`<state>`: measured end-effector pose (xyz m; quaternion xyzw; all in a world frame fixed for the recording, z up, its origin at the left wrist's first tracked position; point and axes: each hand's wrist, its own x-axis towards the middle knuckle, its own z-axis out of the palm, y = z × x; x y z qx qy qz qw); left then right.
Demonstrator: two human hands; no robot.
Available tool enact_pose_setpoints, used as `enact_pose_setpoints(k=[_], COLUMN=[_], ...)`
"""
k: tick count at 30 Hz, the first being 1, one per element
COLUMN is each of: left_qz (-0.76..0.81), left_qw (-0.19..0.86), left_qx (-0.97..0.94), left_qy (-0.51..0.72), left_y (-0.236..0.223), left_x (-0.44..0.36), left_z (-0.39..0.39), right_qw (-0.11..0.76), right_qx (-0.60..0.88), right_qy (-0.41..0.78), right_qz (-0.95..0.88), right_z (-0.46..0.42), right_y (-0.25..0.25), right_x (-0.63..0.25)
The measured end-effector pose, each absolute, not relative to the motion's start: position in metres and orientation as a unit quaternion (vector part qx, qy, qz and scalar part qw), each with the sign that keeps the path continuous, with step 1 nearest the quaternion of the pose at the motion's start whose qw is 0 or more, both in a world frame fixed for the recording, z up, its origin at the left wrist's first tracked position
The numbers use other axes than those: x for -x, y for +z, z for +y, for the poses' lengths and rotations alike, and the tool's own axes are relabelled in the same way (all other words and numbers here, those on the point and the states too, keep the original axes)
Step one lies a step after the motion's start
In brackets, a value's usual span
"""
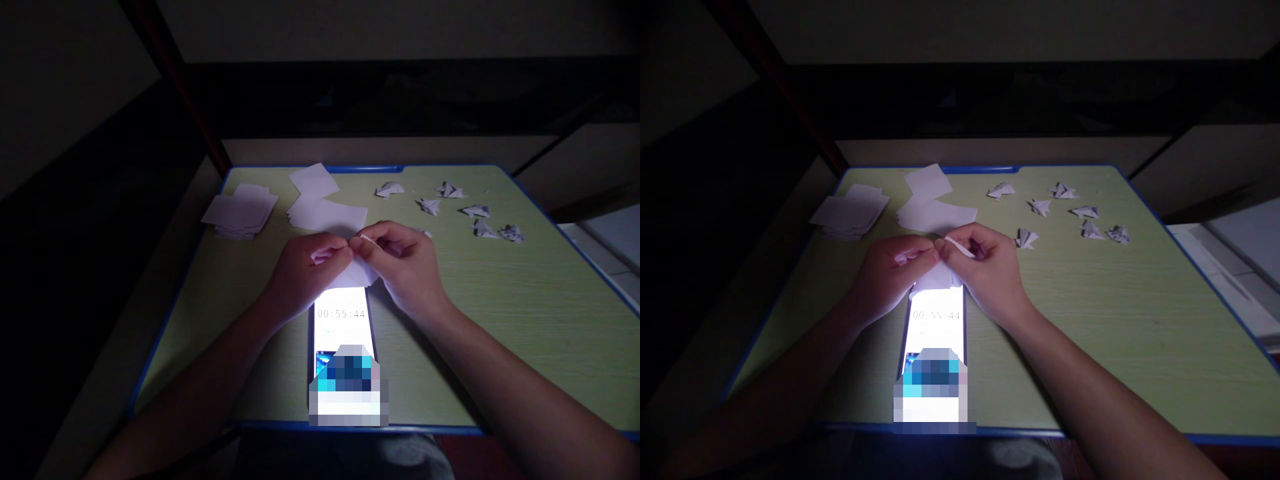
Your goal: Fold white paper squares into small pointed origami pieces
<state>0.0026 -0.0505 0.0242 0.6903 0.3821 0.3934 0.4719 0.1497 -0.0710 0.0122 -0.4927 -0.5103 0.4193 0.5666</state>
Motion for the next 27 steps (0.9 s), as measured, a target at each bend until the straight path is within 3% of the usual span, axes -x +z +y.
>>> enact_pose_setpoints(k=[15,27], left_qz=[0.384,0.406], left_qw=[0.403,0.422], left_qx=[-0.753,-0.74], left_qy=[0.351,0.332], left_y=[0.0245,0.0247], left_x=[-0.0012,0.0012], left_z=[-0.0498,-0.0481], right_qw=[0.604,0.614], right_qx=[0.456,0.443], right_qy=[0.481,0.464], right_qz=[-0.442,-0.46], right_z=[-0.0703,-0.068], right_y=[0.0143,0.0139], right_x=[-0.1512,-0.1567])
